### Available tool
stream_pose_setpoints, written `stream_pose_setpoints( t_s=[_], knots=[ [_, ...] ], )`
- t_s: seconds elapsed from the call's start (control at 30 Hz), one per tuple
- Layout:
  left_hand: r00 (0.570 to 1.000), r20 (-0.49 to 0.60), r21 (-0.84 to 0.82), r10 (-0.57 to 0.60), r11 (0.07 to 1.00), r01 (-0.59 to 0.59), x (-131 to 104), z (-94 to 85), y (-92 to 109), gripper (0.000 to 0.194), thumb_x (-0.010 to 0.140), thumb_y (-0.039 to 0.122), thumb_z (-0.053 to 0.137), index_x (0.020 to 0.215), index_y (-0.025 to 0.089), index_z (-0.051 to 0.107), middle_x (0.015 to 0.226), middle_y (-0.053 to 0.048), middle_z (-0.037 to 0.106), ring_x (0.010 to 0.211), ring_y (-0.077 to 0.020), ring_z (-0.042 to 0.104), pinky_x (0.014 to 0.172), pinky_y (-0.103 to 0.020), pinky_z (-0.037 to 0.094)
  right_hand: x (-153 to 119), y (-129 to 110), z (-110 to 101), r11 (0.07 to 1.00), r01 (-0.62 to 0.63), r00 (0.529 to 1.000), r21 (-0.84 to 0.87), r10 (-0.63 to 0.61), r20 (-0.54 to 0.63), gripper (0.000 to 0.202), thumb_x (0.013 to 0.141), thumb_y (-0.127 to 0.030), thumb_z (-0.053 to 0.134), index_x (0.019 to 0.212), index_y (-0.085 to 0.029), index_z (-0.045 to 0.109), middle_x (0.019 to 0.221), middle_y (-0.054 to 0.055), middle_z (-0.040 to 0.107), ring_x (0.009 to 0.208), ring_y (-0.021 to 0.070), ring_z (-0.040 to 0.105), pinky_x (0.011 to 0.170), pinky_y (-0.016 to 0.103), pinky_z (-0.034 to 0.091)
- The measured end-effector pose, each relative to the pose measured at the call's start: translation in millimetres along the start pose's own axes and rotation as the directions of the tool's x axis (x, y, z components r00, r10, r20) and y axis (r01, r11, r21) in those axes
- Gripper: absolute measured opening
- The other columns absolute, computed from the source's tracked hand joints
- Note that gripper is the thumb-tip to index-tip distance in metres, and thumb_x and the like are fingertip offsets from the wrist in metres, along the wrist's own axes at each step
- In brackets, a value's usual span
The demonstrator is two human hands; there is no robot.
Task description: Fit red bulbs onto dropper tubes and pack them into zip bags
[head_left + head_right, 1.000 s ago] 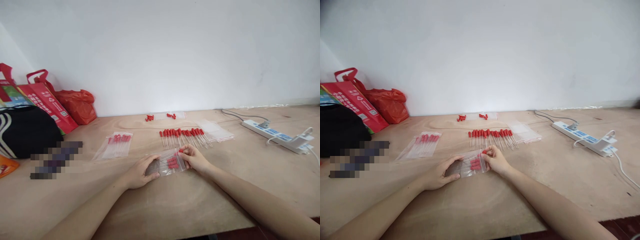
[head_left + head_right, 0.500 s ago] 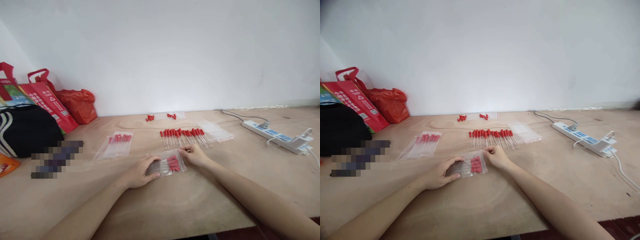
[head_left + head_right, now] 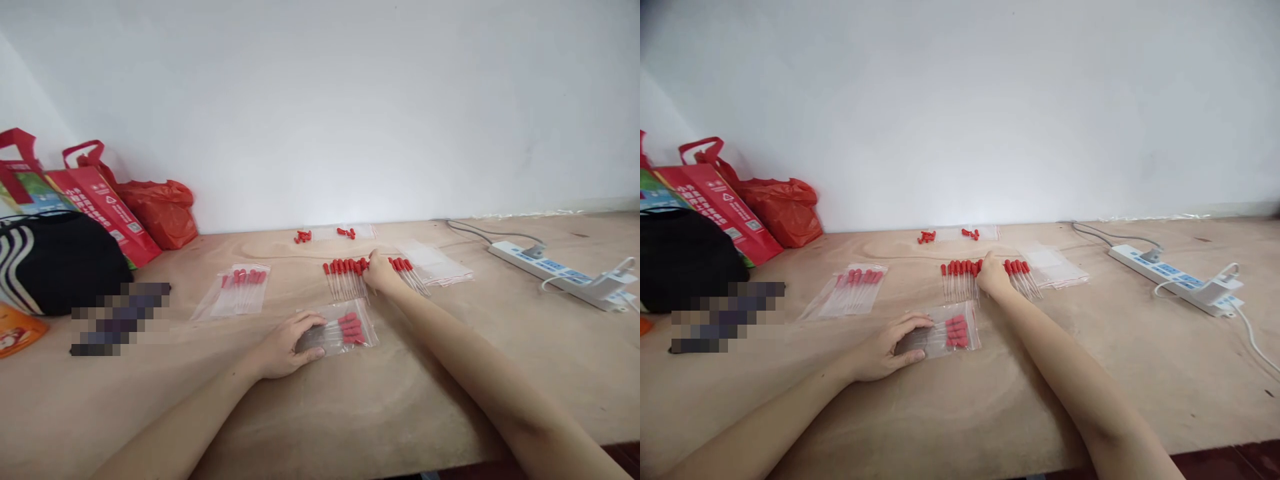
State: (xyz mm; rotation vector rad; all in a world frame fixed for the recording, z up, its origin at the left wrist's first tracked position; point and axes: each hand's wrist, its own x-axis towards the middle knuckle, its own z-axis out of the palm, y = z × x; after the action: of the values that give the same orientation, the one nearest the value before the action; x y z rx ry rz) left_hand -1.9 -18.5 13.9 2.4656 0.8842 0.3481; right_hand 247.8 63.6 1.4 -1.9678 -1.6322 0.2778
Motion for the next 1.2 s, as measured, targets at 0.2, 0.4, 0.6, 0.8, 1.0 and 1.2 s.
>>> stream_pose_setpoints(
  t_s=[0.2, 0.4, 0.6, 0.8, 1.0, 1.2],
  knots=[
    [1.0, -0.011, -0.016, -0.002, 1.0, 0.002, 0, 1.3, -2, 0.033, 0.079, 0.032, 0.052, 0.109, 0.021, 0.045, 0.117, -0.006, 0.048, 0.109, -0.0193, 0.045, 0.093, -0.034, 0.036, 2, 1, -4, 0.996, 0.022, 1.0, 0.088, -0.021, -0.017, 0.037, 0.066, -0.005, 0.048, 0.103, -0.007, 0.044, 0.081, 0.017, 0.06, 0.082, 0.03, 0.058, 0.067, 0.034, 0.041],
    [1.0, -0.007, -0.035, -0.017, 0.999, 0.016, -1, 0.5, -1, 0.029, 0.079, 0.031, 0.052, 0.106, 0.021, 0.044, 0.115, -0.006, 0.049, 0.107, -0.0194, 0.046, 0.092, -0.034, 0.037, -20, 10, -24, 0.905, 0.117, 0.993, 0.409, -0.112, -0.036, 0.062, 0.068, -0.013, 0.049, 0.125, -0.012, 0.024, 0.056, -0.003, 0.053, 0.054, 0.0173, 0.056, 0.054, 0.028, 0.043],
    [0.999, -0.012, -0.023, -0.035, 0.999, 0.035, 0, -1.2, 3, 0.037, 0.079, 0.033, 0.051, 0.113, 0.023, 0.044, 0.118, -0.005, 0.049, 0.107, -0.021, 0.046, 0.092, -0.036, 0.037, -64, 24, -20, 0.557, -0.003, 0.999, 0.83, 0.04, -0.023, 0.056, 0.065, -0.027, 0.057, 0.112, -0.023, 0.026, 0.059, -0.01, 0.047, 0.047, 0.0125, 0.055, 0.047, 0.026, 0.046],
    [0.997, -0.016, -0.02, -0.076, 0.997, 0.076, -1, -0.1, 3, 0.043, 0.079, 0.034, 0.051, 0.118, 0.023, 0.04, 0.123, -0.006, 0.046, 0.111, -0.0218, 0.044, 0.094, -0.037, 0.036, -82, 14, -5, 0.308, -0.131, 0.987, 0.942, 0.131, 0.095, 0.045, 0.061, -0.036, 0.062, 0.089, -0.024, 0.029, 0.058, -0.009, 0.053, 0.052, 0.0122, 0.059, 0.054, 0.028, 0.05],
    [0.997, -0.008, -0.01, -0.071, 0.997, 0.071, -1, -0.9, 3, 0.044, 0.079, 0.035, 0.051, 0.12, 0.023, 0.038, 0.124, -0.006, 0.046, 0.111, -0.0217, 0.044, 0.094, -0.037, 0.036, -96, 1, -1, 0.288, -0.218, 0.975, 0.932, 0.031, 0.219, 0.039, 0.06, -0.038, 0.064, 0.079, -0.022, 0.035, 0.057, -0.008, 0.053, 0.042, 0.0076, 0.053, 0.04, 0.02, 0.043],
    [0.997, -0.01, -0.01, -0.071, 0.997, 0.07, 0, -0.7, 4, 0.044, 0.079, 0.034, 0.051, 0.12, 0.022, 0.038, 0.123, -0.006, 0.046, 0.111, -0.0219, 0.044, 0.094, -0.037, 0.036, -94, 3, -1, 0.388, -0.298, 0.93, 0.872, -0.088, 0.356, 0.035, 0.058, -0.035, 0.067, 0.076, -0.019, 0.04, 0.047, -0.011, 0.047, 0.03, 0.0041, 0.043, 0.027, 0.013, 0.026]
  ],
)
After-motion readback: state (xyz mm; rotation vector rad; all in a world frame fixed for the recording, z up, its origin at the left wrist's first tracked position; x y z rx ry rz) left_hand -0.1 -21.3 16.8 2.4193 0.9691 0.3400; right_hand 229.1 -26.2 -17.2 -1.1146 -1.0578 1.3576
